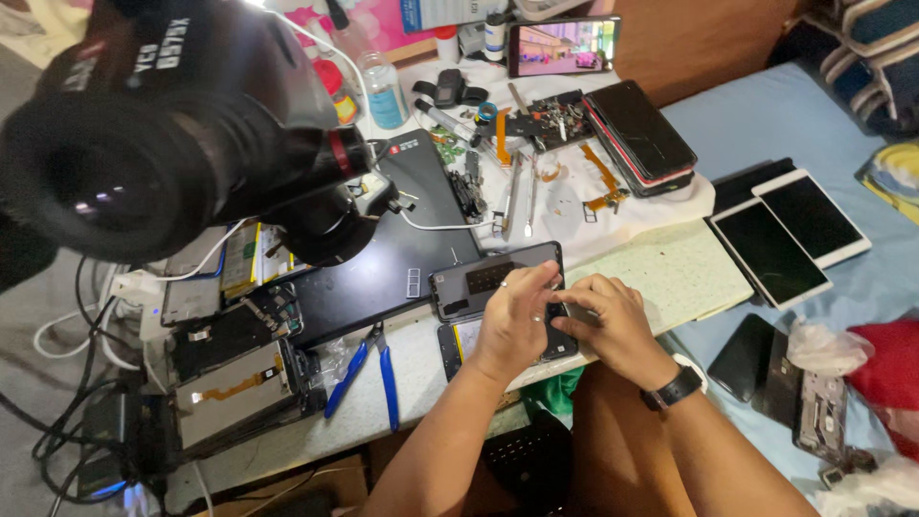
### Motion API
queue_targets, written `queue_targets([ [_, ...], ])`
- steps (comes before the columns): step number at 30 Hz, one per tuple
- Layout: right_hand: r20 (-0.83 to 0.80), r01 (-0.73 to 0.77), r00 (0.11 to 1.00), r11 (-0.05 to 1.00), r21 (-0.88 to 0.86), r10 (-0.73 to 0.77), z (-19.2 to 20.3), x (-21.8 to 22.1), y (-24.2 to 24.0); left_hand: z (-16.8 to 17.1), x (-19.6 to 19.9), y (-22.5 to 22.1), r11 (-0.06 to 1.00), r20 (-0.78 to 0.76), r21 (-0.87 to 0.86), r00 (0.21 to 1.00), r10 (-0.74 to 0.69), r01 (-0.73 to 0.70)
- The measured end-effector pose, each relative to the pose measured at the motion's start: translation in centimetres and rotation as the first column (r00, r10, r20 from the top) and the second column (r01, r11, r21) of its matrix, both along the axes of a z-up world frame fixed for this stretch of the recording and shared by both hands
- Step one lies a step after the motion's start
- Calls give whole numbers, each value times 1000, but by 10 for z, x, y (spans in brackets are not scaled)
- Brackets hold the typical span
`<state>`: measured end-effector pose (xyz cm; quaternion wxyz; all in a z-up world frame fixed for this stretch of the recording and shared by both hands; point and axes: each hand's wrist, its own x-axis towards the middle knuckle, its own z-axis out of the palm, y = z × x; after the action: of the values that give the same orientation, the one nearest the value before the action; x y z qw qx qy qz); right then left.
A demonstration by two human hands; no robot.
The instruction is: The person handles a disassembled smartphone, peeling off a protective film from the back cover and then using a screwdriver to remove screws from the internal frame. The person manipulates the phone's back cover and internal components on a cluttered workbench.
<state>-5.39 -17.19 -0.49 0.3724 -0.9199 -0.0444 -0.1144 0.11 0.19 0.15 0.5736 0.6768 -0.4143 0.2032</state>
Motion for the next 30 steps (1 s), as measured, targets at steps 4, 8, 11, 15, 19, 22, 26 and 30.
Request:
queue_targets([
  [4, -2, 2, 1000, 1000, -10, -2, -3, 1, 0, 8, -2, 4, 986, 37, 154, 997, 61, -66],
  [8, 24, -5, 1000, 1000, -28, 6, -6, 0, -1, 15, -3, 2, 987, 42, 146, 997, 64, -70],
  [11, 64, -1, 998, 1000, -15, 2, -7, 1, -1, 19, -3, 3, 984, 12, 174, 999, 46, -47],
  [15, 51, 6, 999, 999, 47, -8, -9, 3, -2, 19, 5, -1, 990, -20, 141, 1000, 4, -1],
  [19, 72, -17, 997, 998, -61, 21, -14, 4, -5, 14, 8, -4, 970, 69, 197, 989, 129, -140],
  [22, 105, -20, 994, 999, -48, 25, -13, 8, -5, 16, 8, -2, 978, 76, 156, 989, 125, -136],
  [26, 127, -25, 991, 999, -39, 30, -10, 7, -4, 21, 10, 0, 985, -5, 154, 997, 82, -80],
  [30, 126, -13, 992, 994, -107, 26, -8, 6, -2, 22, 10, 3, 964, 111, 168, 975, 191, -208],
])
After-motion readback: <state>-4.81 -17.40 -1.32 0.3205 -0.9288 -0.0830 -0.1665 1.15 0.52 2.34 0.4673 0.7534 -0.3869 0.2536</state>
